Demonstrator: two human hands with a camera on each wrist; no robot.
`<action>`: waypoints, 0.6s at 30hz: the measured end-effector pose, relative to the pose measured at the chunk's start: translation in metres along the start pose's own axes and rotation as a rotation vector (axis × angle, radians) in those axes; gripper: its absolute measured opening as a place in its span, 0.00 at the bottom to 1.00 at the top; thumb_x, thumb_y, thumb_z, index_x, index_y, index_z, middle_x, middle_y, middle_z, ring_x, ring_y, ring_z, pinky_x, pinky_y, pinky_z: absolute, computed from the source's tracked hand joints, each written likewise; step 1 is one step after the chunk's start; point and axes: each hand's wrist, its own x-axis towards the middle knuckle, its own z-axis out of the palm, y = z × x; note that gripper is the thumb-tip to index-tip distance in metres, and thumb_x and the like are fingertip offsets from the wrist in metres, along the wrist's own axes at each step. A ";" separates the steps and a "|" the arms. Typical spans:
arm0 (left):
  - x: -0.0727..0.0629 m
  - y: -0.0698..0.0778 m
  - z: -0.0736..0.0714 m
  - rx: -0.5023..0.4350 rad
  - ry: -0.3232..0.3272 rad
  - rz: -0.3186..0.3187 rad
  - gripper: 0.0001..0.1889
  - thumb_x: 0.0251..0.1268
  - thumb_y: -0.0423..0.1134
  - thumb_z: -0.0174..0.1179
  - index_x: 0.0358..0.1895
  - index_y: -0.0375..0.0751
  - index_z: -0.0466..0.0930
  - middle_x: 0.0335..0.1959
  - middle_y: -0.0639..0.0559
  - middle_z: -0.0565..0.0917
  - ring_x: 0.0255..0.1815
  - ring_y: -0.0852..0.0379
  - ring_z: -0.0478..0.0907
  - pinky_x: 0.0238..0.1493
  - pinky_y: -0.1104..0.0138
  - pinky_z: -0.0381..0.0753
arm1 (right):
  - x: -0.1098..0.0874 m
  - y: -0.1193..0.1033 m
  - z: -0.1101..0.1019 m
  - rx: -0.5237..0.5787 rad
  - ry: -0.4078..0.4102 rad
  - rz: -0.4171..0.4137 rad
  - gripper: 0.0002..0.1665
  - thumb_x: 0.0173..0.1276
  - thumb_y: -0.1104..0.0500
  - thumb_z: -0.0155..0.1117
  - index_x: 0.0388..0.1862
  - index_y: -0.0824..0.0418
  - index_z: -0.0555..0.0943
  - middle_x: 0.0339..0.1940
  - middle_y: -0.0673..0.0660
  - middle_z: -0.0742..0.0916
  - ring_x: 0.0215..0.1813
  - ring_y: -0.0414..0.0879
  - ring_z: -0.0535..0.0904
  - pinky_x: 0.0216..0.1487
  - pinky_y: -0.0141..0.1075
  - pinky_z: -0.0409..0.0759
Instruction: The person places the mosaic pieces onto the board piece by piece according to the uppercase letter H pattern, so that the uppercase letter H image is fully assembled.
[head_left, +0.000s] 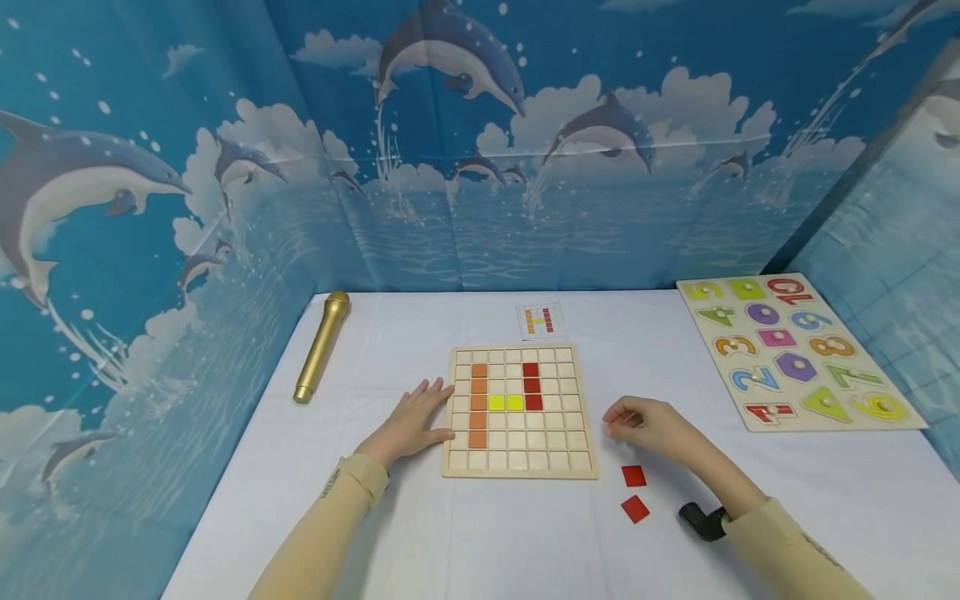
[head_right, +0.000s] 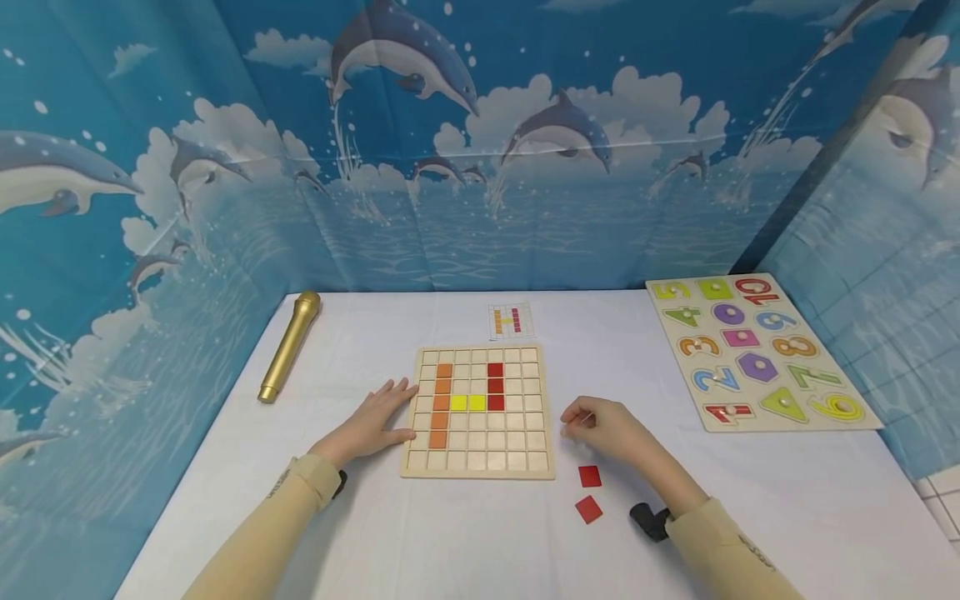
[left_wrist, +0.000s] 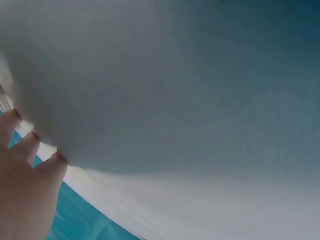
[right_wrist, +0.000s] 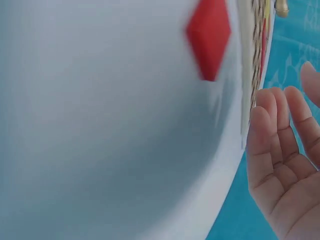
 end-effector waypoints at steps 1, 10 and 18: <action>0.000 0.000 0.000 0.000 -0.001 -0.001 0.42 0.64 0.52 0.65 0.77 0.44 0.56 0.80 0.41 0.52 0.82 0.40 0.44 0.80 0.43 0.43 | -0.005 0.002 0.000 -0.002 0.000 0.002 0.07 0.63 0.59 0.70 0.39 0.59 0.83 0.33 0.50 0.84 0.37 0.43 0.78 0.37 0.31 0.80; -0.001 0.000 -0.002 -0.009 0.003 -0.006 0.42 0.64 0.52 0.65 0.77 0.44 0.57 0.80 0.41 0.52 0.82 0.41 0.43 0.80 0.44 0.43 | -0.029 0.010 -0.003 -0.003 0.008 0.019 0.10 0.62 0.59 0.71 0.41 0.60 0.83 0.33 0.49 0.85 0.37 0.43 0.78 0.35 0.31 0.79; -0.001 0.001 0.000 -0.013 0.000 -0.003 0.42 0.64 0.52 0.65 0.77 0.44 0.56 0.80 0.41 0.52 0.82 0.40 0.43 0.80 0.43 0.42 | -0.037 0.016 -0.001 0.019 -0.016 0.076 0.12 0.61 0.60 0.71 0.42 0.61 0.82 0.34 0.50 0.85 0.38 0.43 0.78 0.36 0.30 0.79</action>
